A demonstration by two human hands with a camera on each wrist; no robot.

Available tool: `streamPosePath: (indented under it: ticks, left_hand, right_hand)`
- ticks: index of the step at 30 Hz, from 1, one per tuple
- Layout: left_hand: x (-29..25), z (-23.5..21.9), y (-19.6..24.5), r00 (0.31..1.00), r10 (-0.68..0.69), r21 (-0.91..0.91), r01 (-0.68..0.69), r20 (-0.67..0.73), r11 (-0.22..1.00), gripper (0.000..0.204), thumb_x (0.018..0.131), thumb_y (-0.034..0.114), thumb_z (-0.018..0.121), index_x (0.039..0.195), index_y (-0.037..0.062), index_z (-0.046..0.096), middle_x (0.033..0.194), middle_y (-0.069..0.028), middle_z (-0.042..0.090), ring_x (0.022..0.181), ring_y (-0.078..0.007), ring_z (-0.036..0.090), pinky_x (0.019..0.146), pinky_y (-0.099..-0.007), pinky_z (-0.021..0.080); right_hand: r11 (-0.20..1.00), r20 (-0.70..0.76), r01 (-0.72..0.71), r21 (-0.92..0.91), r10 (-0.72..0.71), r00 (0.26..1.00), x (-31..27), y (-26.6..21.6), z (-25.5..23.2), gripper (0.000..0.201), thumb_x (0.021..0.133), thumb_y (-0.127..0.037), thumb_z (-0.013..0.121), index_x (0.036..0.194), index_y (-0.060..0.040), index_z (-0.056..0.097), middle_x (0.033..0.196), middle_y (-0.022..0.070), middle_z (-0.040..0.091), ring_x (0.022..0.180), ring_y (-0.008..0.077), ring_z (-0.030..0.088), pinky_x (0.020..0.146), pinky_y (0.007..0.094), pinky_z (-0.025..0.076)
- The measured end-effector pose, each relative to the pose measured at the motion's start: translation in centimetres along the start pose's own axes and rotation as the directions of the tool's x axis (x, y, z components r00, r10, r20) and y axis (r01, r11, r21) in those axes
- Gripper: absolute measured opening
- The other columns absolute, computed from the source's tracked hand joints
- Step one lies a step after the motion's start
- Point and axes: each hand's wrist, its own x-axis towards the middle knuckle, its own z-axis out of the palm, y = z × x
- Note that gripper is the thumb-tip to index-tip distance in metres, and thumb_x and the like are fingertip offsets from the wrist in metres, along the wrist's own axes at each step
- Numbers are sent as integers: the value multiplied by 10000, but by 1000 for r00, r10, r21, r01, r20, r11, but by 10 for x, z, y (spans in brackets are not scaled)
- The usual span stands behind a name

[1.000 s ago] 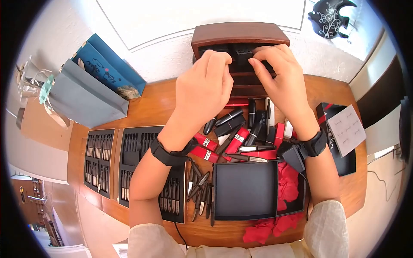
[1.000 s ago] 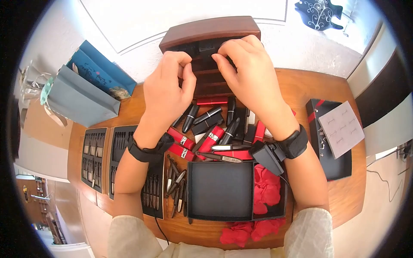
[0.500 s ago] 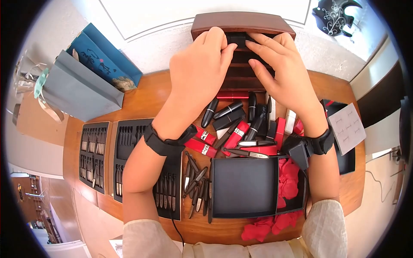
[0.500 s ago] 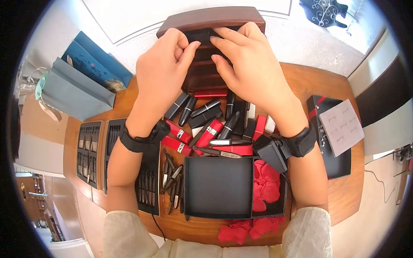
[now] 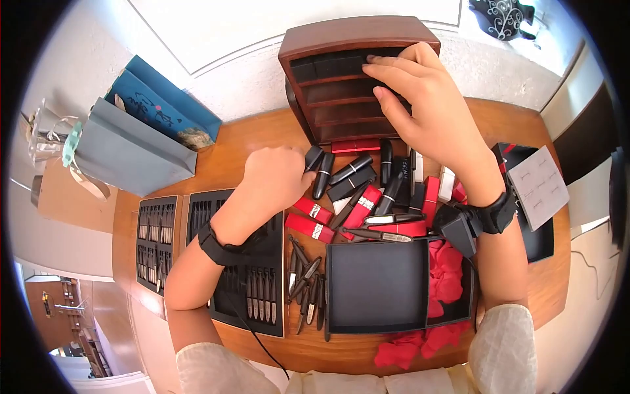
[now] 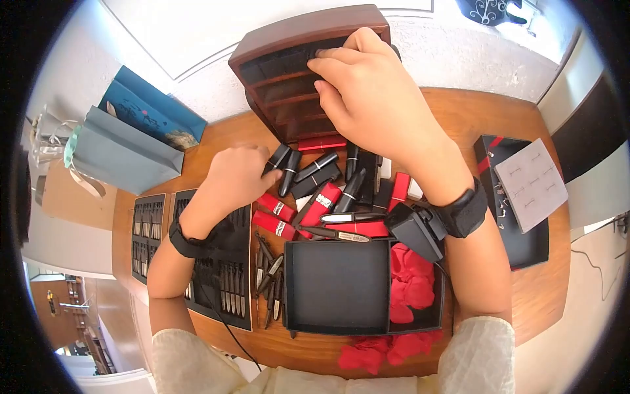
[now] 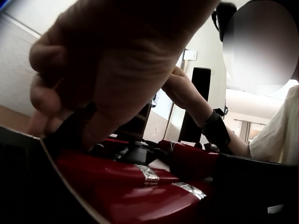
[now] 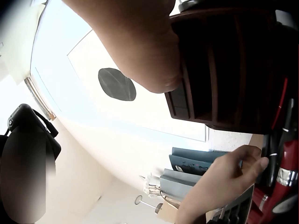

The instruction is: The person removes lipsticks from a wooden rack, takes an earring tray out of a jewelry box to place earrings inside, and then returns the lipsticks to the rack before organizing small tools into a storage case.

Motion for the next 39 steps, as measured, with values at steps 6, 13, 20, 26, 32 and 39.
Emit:
streamPosePath:
  ticks: [6,13,20,26,32,39]
  left_hand:
    - [-2,3,-9,999,-29,-154,34,35,987,299,840,271,693,937,0,609,819,-200,651,802,-383,650,731,-450,520]
    - [-19,-35,-1,995,51,-701,-94,-82,707,222,917,56,629,1100,-18,526,991,-169,679,957,-255,690,839,-357,540]
    - [-33,-37,24,929,57,-784,-342,-367,518,345,898,-67,609,1204,4,466,1175,-132,633,1084,-204,648,930,-311,517]
    - [-25,-30,23,881,-141,-774,-309,-451,552,368,869,41,688,1174,32,483,999,-107,675,833,-179,674,730,-309,552]
    - [-17,-22,8,708,56,-232,-304,-705,924,262,836,127,714,1039,60,563,809,-78,596,693,-216,618,576,-317,495]
    - [6,-17,3,580,214,114,-204,-786,972,276,771,124,765,999,67,622,722,-68,523,594,-247,564,555,-349,464]
  right_hand:
    - [1000,13,-10,-1,10,1000,1,1,-1,217,815,-71,635,1000,25,695,928,119,693,869,292,544,843,374,467]
    - [1000,9,-4,9,4,1000,1,2,-1,217,811,-75,638,992,30,693,924,118,693,865,287,549,833,373,470]
    - [1000,-3,13,18,-13,1000,0,2,-1,208,799,-78,649,975,26,691,910,113,690,854,284,549,825,374,473]
    - [1000,6,-3,19,3,1000,1,1,-1,206,808,-71,645,982,29,691,908,116,689,849,288,542,820,372,470]
    - [1000,22,-8,14,8,1000,1,0,-3,214,813,-65,639,996,34,691,916,122,691,856,291,540,829,371,467]
    - [1000,37,-14,11,13,999,2,-1,-4,224,811,-62,637,1004,38,689,929,128,692,864,295,542,836,373,467]
